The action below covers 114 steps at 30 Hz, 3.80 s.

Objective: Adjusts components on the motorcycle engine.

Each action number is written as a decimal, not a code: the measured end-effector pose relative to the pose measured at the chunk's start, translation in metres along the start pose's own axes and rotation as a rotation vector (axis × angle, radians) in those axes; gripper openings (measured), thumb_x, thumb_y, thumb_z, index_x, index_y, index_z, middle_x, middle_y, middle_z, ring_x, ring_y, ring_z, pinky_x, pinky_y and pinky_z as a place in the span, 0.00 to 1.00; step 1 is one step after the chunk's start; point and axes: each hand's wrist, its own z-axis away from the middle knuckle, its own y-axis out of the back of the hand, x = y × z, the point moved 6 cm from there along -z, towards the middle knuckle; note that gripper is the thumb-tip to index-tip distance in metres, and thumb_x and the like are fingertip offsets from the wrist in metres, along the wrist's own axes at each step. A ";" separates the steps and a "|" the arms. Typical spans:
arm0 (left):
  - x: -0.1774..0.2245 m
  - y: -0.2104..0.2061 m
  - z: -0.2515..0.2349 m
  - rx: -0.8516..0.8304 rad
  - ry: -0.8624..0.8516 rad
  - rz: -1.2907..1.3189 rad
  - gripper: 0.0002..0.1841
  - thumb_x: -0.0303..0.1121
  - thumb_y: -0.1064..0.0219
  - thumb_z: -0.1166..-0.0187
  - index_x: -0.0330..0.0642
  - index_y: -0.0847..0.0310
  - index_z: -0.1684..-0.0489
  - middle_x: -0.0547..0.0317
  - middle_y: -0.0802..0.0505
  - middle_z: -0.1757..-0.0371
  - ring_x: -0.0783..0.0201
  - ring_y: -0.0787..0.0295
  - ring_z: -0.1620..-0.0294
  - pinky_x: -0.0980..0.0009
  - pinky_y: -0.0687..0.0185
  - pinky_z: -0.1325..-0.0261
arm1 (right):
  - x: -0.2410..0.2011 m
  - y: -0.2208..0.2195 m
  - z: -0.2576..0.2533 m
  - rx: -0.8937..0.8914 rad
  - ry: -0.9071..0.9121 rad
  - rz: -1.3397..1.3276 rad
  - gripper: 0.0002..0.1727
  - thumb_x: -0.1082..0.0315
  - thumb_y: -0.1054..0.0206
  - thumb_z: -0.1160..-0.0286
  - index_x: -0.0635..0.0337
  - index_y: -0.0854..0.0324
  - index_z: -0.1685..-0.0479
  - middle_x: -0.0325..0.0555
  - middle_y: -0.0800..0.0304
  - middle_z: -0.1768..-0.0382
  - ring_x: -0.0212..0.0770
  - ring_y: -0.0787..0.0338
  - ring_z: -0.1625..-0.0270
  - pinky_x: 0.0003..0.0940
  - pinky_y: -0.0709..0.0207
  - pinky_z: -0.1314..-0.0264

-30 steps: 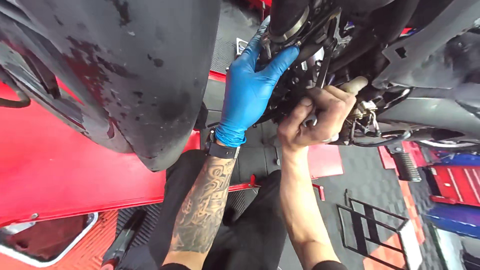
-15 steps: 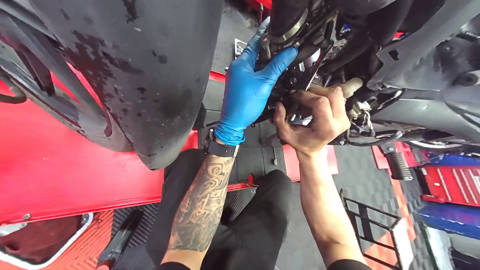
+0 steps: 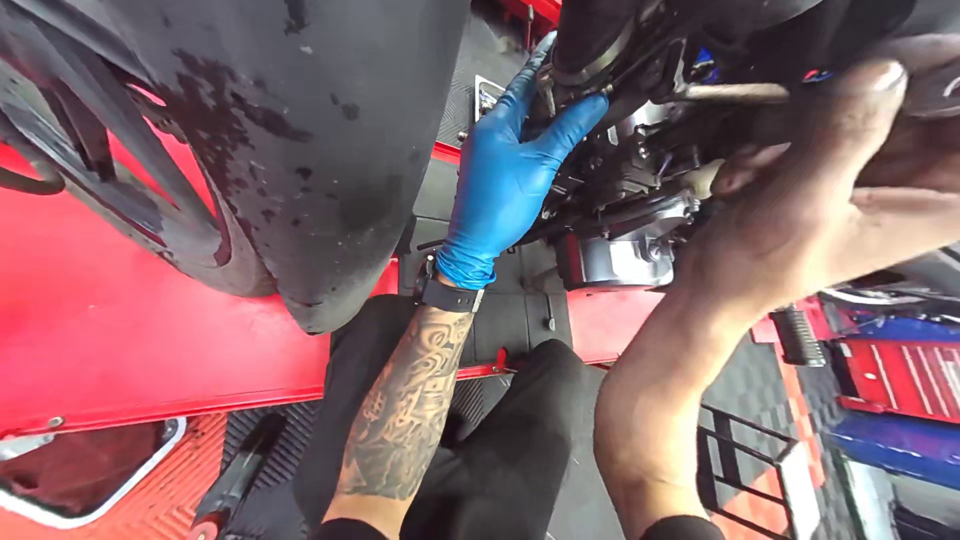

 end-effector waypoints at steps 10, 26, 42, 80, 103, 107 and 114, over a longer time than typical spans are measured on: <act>0.000 0.001 -0.001 0.035 -0.013 -0.042 0.26 0.35 0.28 0.19 0.33 0.21 0.24 0.52 0.07 0.36 0.69 0.10 0.35 0.71 0.15 0.28 | -0.005 -0.013 0.022 0.179 0.310 0.317 0.13 0.73 0.41 0.16 0.80 0.28 0.49 0.50 0.16 0.64 0.28 0.16 0.65 0.24 0.20 0.64; 0.001 0.002 -0.002 0.024 -0.020 -0.001 0.25 0.34 0.29 0.18 0.33 0.22 0.23 0.52 0.07 0.36 0.70 0.10 0.35 0.71 0.16 0.27 | 0.008 -0.026 0.068 0.233 0.359 0.429 0.10 0.70 0.39 0.18 0.72 0.22 0.59 0.51 0.16 0.68 0.35 0.13 0.66 0.30 0.19 0.63; 0.003 0.001 0.001 0.043 -0.085 -0.076 0.19 0.34 0.32 0.15 0.30 0.18 0.32 0.53 0.05 0.45 0.71 0.07 0.44 0.72 0.11 0.36 | 0.020 -0.026 0.070 -0.146 0.482 0.315 0.09 0.69 0.27 0.29 0.68 0.14 0.59 0.57 0.13 0.61 0.49 0.12 0.55 0.38 0.19 0.52; -0.020 -0.018 0.029 0.324 -0.435 -0.575 0.33 0.35 0.27 0.19 0.29 0.33 0.17 0.44 0.12 0.32 0.62 0.10 0.36 0.66 0.13 0.32 | 0.027 -0.021 0.059 -0.165 0.483 0.212 0.12 0.65 0.27 0.30 0.65 0.09 0.57 0.58 0.11 0.60 0.52 0.13 0.54 0.40 0.22 0.53; -0.023 -0.017 0.027 0.336 -0.600 -0.543 0.32 0.33 0.24 0.22 0.20 0.28 0.24 0.31 0.16 0.29 0.52 0.14 0.29 0.65 0.18 0.28 | 0.014 -0.021 0.061 0.231 0.283 0.221 0.14 0.73 0.39 0.17 0.80 0.18 0.47 0.55 0.10 0.64 0.34 0.11 0.67 0.30 0.15 0.64; -0.023 -0.015 0.026 0.331 -0.610 -0.540 0.32 0.33 0.24 0.22 0.21 0.27 0.24 0.32 0.17 0.27 0.52 0.16 0.27 0.65 0.20 0.25 | 0.023 -0.026 0.073 0.230 0.371 0.202 0.12 0.66 0.40 0.18 0.69 0.19 0.56 0.50 0.11 0.62 0.37 0.09 0.57 0.32 0.15 0.54; -0.024 -0.016 0.027 0.342 -0.621 -0.536 0.31 0.33 0.24 0.22 0.21 0.27 0.24 0.31 0.17 0.27 0.51 0.16 0.26 0.65 0.20 0.25 | 0.025 -0.028 0.070 0.044 0.453 0.270 0.13 0.66 0.40 0.23 0.70 0.17 0.60 0.55 0.11 0.64 0.44 0.11 0.57 0.34 0.19 0.55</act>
